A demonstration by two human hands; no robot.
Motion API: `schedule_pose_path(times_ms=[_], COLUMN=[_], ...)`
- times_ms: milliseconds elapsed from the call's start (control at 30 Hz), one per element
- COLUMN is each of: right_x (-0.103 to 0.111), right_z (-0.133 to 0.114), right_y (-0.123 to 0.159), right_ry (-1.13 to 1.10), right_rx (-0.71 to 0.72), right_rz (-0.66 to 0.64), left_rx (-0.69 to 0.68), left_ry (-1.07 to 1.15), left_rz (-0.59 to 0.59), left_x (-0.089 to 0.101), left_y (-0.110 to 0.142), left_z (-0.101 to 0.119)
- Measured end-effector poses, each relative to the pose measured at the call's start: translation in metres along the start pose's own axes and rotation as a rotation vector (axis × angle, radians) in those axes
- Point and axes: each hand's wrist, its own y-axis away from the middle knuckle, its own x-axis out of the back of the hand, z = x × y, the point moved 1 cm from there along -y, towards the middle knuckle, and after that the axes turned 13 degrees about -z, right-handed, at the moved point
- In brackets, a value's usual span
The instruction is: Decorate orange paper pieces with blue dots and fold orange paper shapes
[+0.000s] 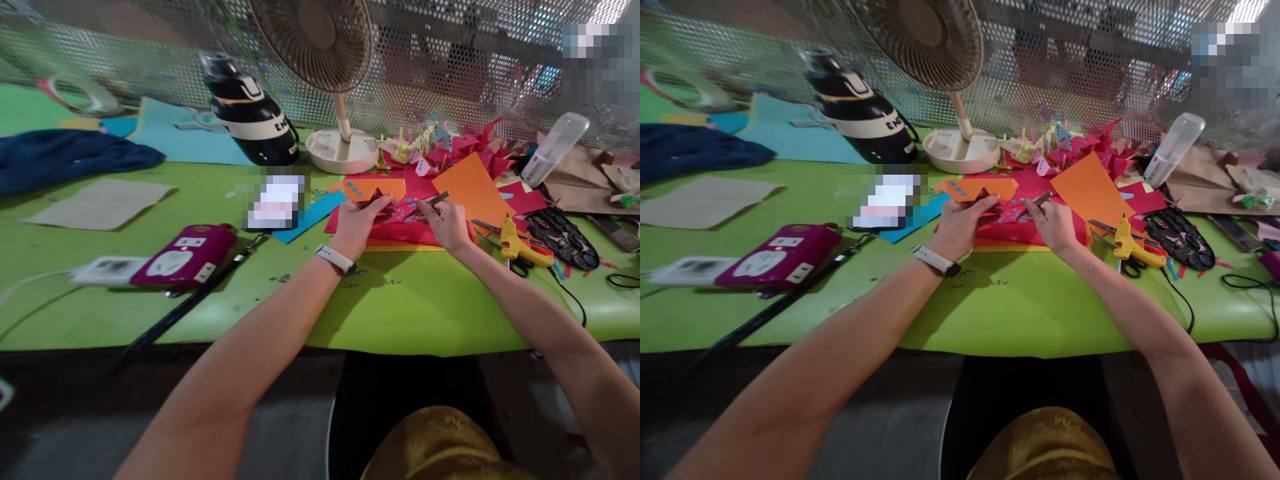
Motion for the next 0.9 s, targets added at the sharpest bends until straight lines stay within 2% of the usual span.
schedule_pose_path(times_ms=[133, 300, 500, 667, 900], right_x=[0.005, 0.019, 0.032, 0.033, 0.032], right_z=[-0.005, -0.020, -0.036, -0.038, -0.035], right_y=[0.001, 0.006, 0.009, 0.009, 0.009], right_ry=[-0.046, -0.104, -0.098, -0.092, -0.058], right_rx=[0.015, 0.053, 0.093, 0.088, 0.078], right_rz=[0.005, 0.074, 0.150, 0.169, 0.160], left_rx=[0.017, 0.073, 0.175, 0.204, 0.193], left_ry=[0.024, 0.063, 0.003, -0.042, -0.049], left_rz=[0.009, -0.015, -0.094, -0.223, -0.263], left_x=[0.001, 0.002, -0.010, -0.020, -0.020], left_y=[0.000, 0.003, 0.015, 0.022, 0.024], left_z=[0.001, 0.003, 0.005, 0.003, 0.001])
